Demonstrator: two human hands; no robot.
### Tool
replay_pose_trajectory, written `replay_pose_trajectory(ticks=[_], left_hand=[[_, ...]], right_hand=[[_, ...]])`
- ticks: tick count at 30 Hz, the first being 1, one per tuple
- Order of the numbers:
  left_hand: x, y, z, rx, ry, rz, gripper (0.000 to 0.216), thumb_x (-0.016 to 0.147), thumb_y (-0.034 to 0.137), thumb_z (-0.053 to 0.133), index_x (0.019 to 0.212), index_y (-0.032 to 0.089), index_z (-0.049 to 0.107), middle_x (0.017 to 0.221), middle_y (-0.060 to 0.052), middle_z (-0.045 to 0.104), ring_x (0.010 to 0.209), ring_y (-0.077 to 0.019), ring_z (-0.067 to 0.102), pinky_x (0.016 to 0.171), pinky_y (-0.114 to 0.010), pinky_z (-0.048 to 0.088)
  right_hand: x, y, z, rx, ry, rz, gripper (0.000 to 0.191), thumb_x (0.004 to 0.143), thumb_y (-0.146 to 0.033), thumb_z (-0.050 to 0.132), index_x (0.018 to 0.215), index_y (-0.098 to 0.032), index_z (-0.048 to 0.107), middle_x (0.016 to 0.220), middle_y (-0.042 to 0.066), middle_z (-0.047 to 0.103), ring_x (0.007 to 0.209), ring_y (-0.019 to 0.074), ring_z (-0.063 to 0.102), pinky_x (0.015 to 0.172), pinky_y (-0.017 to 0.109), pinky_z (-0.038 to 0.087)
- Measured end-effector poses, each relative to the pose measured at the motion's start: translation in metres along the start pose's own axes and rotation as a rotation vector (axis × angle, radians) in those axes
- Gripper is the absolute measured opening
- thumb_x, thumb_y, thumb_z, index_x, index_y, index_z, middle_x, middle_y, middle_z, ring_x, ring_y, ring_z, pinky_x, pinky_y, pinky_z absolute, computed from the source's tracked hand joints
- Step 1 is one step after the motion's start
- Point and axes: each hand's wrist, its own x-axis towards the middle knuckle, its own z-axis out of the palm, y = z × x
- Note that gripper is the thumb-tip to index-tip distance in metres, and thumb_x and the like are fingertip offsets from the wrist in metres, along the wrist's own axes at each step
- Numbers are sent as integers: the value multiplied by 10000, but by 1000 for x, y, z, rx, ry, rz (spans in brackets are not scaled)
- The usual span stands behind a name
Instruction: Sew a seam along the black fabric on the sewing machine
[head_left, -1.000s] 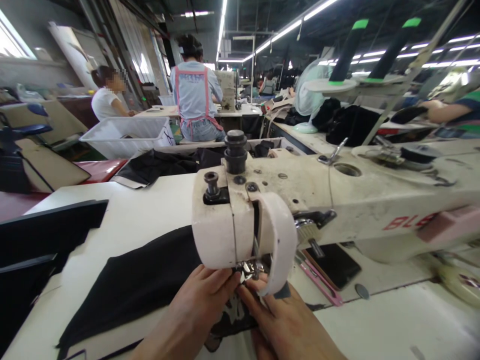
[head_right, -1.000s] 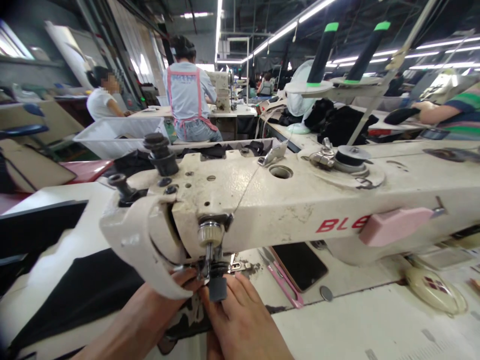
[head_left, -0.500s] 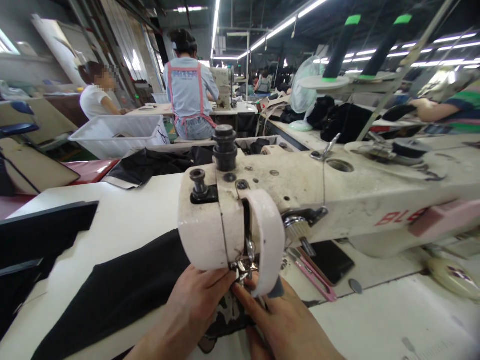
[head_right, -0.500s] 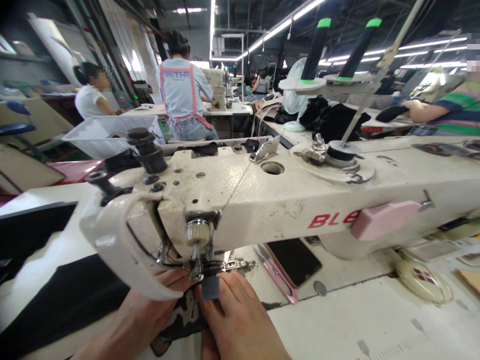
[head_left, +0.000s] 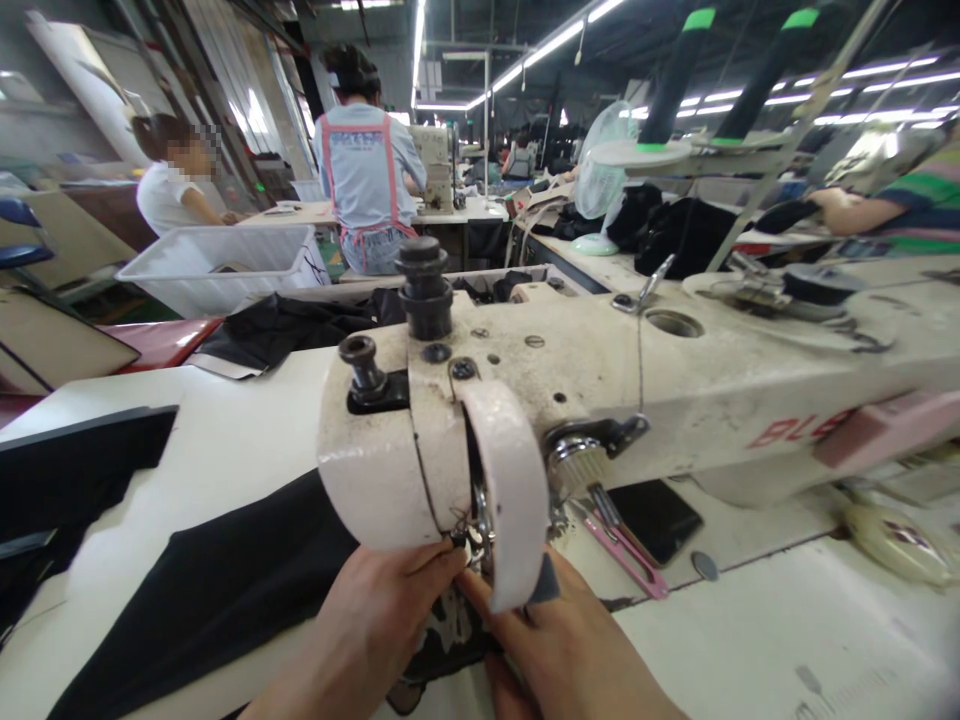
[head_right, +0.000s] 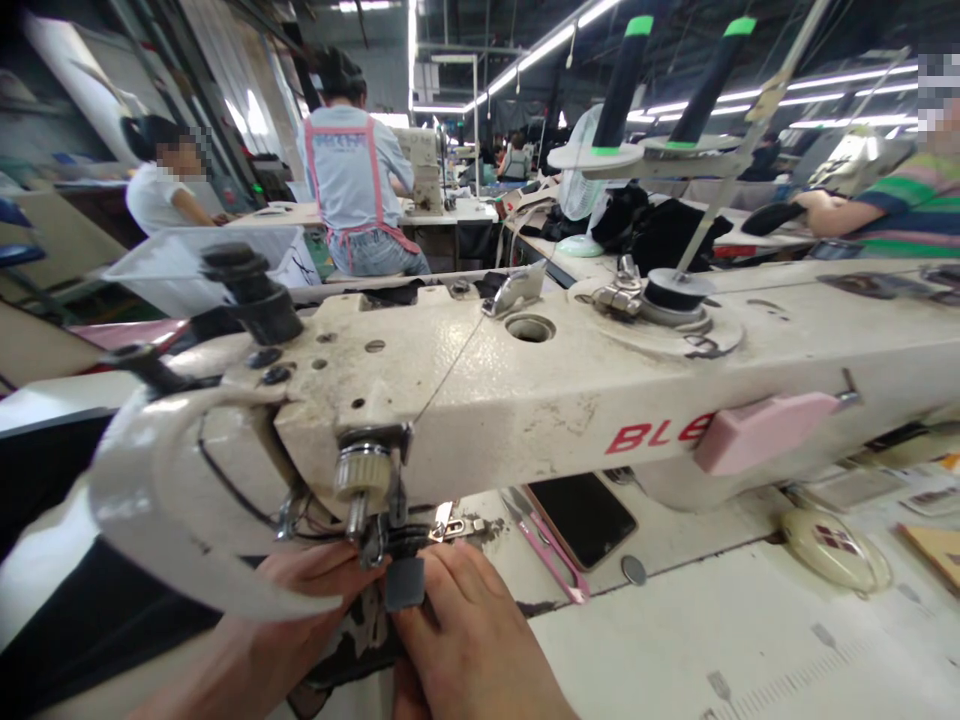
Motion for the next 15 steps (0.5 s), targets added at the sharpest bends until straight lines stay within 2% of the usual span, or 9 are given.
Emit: replay_pose_trajectory(ticks=[4, 6, 8, 11, 15], left_hand=[[-1, 2, 3, -22, 92, 5, 372, 993, 270, 344, 899, 217, 700, 811, -17, 705, 703, -127, 666, 663, -177, 550], [-1, 2, 3, -39, 147, 28, 390, 995, 279, 332, 890, 217, 703, 772, -13, 699, 656, -120, 658, 660, -165, 550], [-1, 2, 2, -55, 174, 49, 373, 995, 264, 339, 904, 211, 696, 785, -12, 701, 674, -118, 660, 728, -178, 553], [1, 2, -1, -81, 150, 63, 345, 992, 223, 343, 913, 190, 677, 830, -28, 702, 767, -129, 668, 818, -211, 547], [-2, -1, 0, -119, 46, 75, 314, 978, 211, 350, 991, 193, 663, 868, -42, 708, 827, -162, 680, 812, -252, 569]], right_hand=[[-1, 0, 0, 19, 13, 2, 499, 661, -105, 576, 1158, -118, 618, 1162, 182, 656, 1111, 329, 588, 970, 466, 496], [-1, 1, 2, 15, 35, -13, 454, 679, -118, 570, 1129, -113, 632, 1140, 184, 663, 1090, 327, 598, 956, 464, 506], [-2, 2, 4, -3, 62, -35, 394, 732, -152, 568, 1118, -109, 636, 1125, 187, 667, 1070, 325, 609, 944, 459, 517], [-1, 2, 6, -30, 78, -45, 341, 787, -178, 561, 1114, -119, 637, 1107, 175, 673, 1049, 316, 618, 930, 444, 531], [0, 3, 4, -24, 51, -35, 372, 778, -169, 559, 1139, -109, 629, 1106, 172, 671, 1078, 324, 603, 945, 461, 521]])
